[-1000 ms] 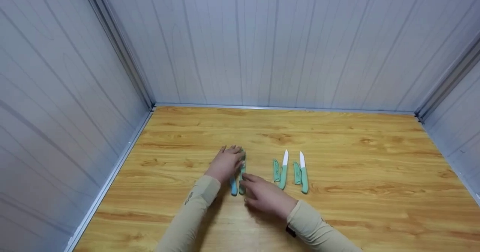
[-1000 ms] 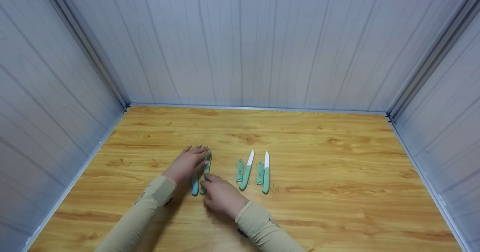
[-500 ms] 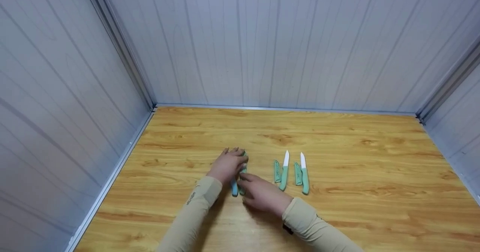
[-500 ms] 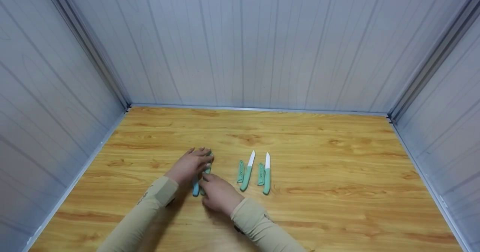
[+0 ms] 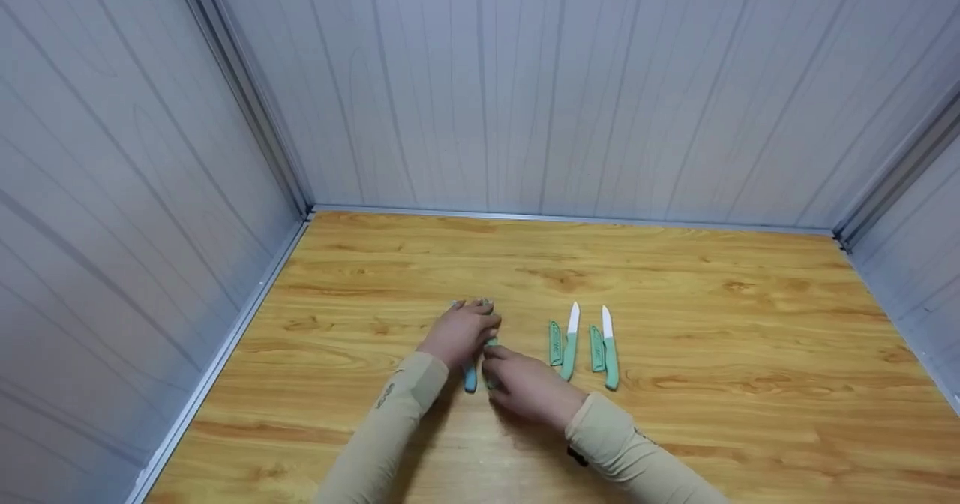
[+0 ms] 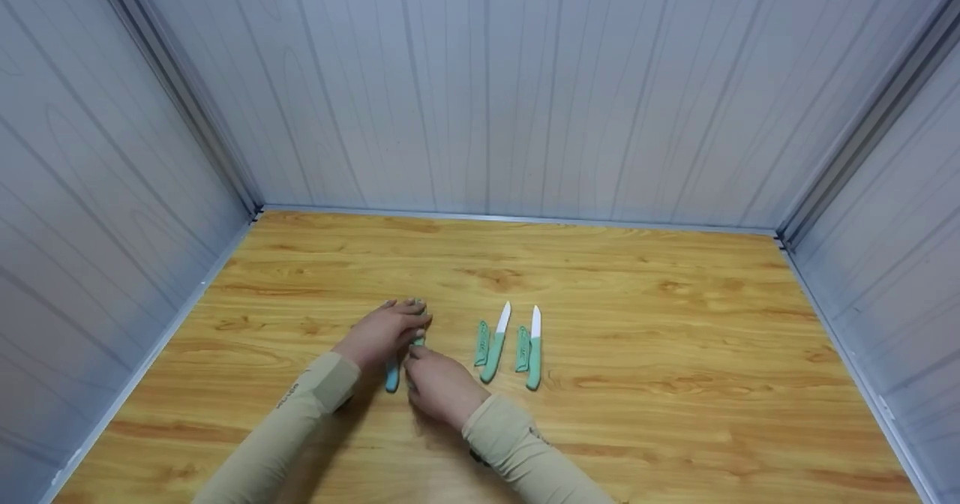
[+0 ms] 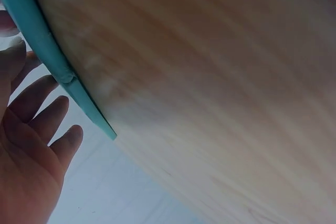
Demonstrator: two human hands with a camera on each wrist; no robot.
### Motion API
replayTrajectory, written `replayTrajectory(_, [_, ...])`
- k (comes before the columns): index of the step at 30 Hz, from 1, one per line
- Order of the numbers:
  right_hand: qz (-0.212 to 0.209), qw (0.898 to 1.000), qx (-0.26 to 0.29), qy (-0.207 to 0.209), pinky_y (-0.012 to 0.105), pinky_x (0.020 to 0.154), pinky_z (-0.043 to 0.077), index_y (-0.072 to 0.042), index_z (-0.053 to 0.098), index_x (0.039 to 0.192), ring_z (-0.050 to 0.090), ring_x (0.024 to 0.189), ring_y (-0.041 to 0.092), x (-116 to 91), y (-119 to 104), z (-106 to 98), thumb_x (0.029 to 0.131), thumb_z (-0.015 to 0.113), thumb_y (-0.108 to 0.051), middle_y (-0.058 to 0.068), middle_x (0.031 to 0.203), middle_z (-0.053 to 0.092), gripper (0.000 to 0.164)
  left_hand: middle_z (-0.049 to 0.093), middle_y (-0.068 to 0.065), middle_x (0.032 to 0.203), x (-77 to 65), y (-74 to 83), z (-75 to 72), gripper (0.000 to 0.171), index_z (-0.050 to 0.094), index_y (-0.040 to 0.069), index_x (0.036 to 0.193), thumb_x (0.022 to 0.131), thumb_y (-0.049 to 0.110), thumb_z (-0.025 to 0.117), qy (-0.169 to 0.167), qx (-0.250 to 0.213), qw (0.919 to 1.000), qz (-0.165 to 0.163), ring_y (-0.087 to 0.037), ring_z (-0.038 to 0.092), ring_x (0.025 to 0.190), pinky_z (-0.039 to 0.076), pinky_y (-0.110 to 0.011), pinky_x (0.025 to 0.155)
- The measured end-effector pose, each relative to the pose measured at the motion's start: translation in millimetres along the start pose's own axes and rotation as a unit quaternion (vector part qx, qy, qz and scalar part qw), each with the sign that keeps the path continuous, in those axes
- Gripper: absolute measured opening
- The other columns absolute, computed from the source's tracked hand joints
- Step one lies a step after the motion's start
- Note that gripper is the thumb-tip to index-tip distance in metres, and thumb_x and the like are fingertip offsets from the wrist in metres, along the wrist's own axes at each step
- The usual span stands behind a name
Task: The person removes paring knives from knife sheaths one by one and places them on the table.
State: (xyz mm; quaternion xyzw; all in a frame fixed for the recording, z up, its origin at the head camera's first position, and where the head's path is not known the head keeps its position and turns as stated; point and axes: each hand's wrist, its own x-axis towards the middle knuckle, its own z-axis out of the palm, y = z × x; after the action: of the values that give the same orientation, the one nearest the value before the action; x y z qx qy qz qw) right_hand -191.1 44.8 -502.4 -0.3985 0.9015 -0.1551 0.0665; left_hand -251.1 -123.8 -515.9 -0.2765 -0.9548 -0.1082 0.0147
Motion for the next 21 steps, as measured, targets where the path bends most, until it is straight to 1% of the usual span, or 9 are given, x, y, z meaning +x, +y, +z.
replayTrajectory(3, [0.005,1.000,-0.008,0.005,0.032,0.076,0.053,-0.006,0.061,0.115,0.060,0.089,0.014,0.8,-0.9,0.6,0.091,0.062,-0.018,0.005,0.119,0.055,0.027,0.056,-0.009,0.132,0.5,1.4,-0.3,0.016,0.067,0.013,0.105,0.097,0.023,0.058,0.009,-0.002,0.9999,0.009,-0.026,0.048,0.126,0.034,-0.049,0.105])
replayTrajectory(6, [0.007,1.000,-0.020,0.015,0.033,0.074,0.053,-0.005,0.059,0.118,0.061,0.088,0.016,1.8,-2.4,2.3,0.091,0.062,-0.016,0.006,0.117,0.056,0.029,0.058,-0.009,0.129,0.3,2.8,-0.3,0.012,0.066,0.012,0.102,0.096,0.021,0.059,0.017,-0.004,0.9997,0.018,-0.026,0.050,0.124,0.035,-0.047,0.106])
replayTrajectory(10, [0.008,0.999,-0.029,0.027,0.034,0.075,0.054,-0.003,0.058,0.121,0.062,0.091,0.020,3.7,-4.3,5.1,0.093,0.060,-0.014,0.008,0.120,0.056,0.030,0.060,-0.011,0.126,-0.6,4.1,-0.9,0.009,0.064,0.011,0.097,0.095,0.020,0.060,0.023,-0.002,0.9994,0.026,-0.026,0.052,0.121,0.036,-0.045,0.105])
replayTrajectory(14, [0.002,0.999,-0.032,0.032,0.034,0.075,0.054,-0.003,0.057,0.122,0.063,0.093,0.021,5.0,-5.1,7.1,0.093,0.059,-0.013,0.010,0.122,0.055,0.030,0.058,-0.013,0.129,-1.3,5.7,-2.6,0.012,0.064,0.011,0.096,0.095,0.022,0.060,0.016,-0.001,0.9995,0.027,-0.027,0.051,0.123,0.036,-0.045,0.105])
replayTrajectory(17, [-0.012,0.998,-0.041,0.043,0.034,0.076,0.054,-0.002,0.058,0.121,0.063,0.095,0.021,5.1,-5.3,7.6,0.094,0.056,-0.011,0.011,0.122,0.055,0.028,0.057,-0.013,0.130,-1.7,6.2,-2.5,0.013,0.065,0.011,0.098,0.096,0.022,0.059,0.013,0.002,0.9995,0.028,-0.027,0.050,0.124,0.036,-0.045,0.105])
replayTrajectory(21, [-0.027,0.997,-0.049,0.061,0.034,0.079,0.053,-0.001,0.059,0.120,0.061,0.099,0.021,4.4,-4.5,8.2,0.095,0.054,-0.008,0.011,0.120,0.056,0.026,0.058,-0.013,0.129,-1.5,6.0,-1.0,0.014,0.065,0.010,0.103,0.096,0.019,0.058,0.021,-0.001,0.9994,0.029,-0.027,0.052,0.122,0.038,-0.043,0.104])
